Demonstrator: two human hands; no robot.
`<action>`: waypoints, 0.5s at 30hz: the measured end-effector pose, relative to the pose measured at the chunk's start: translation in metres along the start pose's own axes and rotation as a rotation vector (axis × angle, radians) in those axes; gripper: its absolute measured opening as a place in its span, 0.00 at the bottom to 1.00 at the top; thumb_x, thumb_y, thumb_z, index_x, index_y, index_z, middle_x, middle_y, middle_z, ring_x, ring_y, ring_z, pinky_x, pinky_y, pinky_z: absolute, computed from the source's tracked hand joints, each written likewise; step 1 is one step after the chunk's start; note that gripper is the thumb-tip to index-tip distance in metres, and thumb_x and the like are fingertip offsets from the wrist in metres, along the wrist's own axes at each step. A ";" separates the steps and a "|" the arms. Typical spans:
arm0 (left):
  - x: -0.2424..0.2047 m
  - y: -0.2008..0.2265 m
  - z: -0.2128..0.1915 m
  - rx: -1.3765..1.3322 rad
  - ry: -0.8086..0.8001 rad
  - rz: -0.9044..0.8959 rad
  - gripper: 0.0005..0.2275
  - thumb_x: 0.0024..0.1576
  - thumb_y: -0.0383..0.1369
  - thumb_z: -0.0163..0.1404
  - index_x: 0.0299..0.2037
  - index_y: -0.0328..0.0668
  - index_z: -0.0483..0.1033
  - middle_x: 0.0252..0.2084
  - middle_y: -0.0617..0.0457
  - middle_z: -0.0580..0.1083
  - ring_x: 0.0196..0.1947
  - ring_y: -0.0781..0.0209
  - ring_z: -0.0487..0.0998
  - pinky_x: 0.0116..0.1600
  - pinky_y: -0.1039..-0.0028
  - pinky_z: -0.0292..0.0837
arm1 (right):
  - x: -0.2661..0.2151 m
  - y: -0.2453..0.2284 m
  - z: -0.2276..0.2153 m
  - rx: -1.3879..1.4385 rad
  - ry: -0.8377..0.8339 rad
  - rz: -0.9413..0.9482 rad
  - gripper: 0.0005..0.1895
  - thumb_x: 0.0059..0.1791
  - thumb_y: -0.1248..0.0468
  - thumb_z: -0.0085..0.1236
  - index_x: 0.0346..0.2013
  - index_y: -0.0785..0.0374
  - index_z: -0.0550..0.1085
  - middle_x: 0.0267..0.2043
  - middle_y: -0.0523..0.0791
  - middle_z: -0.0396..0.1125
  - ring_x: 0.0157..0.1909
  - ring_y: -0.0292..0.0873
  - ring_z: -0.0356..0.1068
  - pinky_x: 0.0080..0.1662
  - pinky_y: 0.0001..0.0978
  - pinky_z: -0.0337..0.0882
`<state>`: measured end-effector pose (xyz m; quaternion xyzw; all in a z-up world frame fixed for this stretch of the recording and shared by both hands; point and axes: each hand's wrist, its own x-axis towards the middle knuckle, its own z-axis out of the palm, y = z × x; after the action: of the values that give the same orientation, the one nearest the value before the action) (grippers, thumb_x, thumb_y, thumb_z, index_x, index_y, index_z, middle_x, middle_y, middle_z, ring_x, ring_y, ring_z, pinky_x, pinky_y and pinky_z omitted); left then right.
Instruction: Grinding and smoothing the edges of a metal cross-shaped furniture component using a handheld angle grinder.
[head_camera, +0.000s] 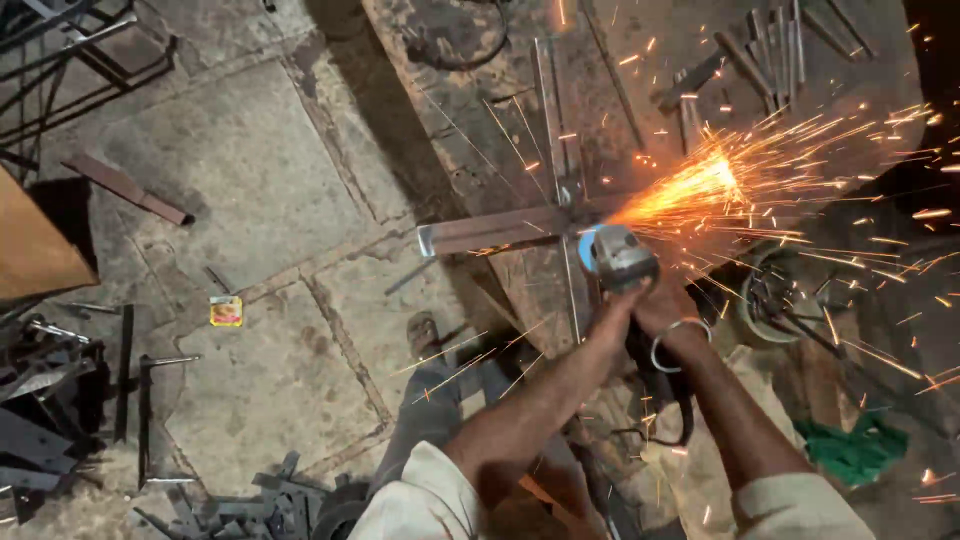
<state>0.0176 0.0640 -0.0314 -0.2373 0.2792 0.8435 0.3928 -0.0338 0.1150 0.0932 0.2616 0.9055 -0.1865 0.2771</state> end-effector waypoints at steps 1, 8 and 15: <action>0.006 -0.020 -0.004 0.013 -0.051 -0.003 0.34 0.54 0.54 0.57 0.63 0.35 0.73 0.60 0.43 0.75 0.59 0.50 0.74 0.63 0.62 0.65 | -0.007 0.007 0.001 -0.029 0.009 0.060 0.40 0.39 0.40 0.65 0.56 0.63 0.71 0.49 0.60 0.74 0.53 0.63 0.74 0.52 0.52 0.72; -0.037 0.030 0.034 0.032 -0.071 -0.198 0.41 0.50 0.60 0.54 0.70 0.45 0.62 0.72 0.46 0.62 0.72 0.49 0.58 0.71 0.55 0.50 | -0.009 0.025 -0.007 -0.166 0.059 0.206 0.54 0.38 0.34 0.66 0.61 0.72 0.61 0.50 0.67 0.71 0.55 0.71 0.70 0.56 0.57 0.70; -0.020 0.053 0.056 -0.182 0.108 -0.311 0.42 0.49 0.62 0.52 0.73 0.55 0.57 0.75 0.50 0.55 0.74 0.48 0.52 0.74 0.47 0.45 | 0.011 -0.031 -0.044 -0.342 0.044 0.025 0.46 0.42 0.38 0.65 0.59 0.69 0.64 0.52 0.67 0.70 0.56 0.72 0.70 0.56 0.60 0.69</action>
<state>-0.0230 0.0613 0.0370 -0.3572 0.1821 0.7804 0.4798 -0.0769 0.1152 0.1267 0.2258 0.9266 -0.0203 0.2999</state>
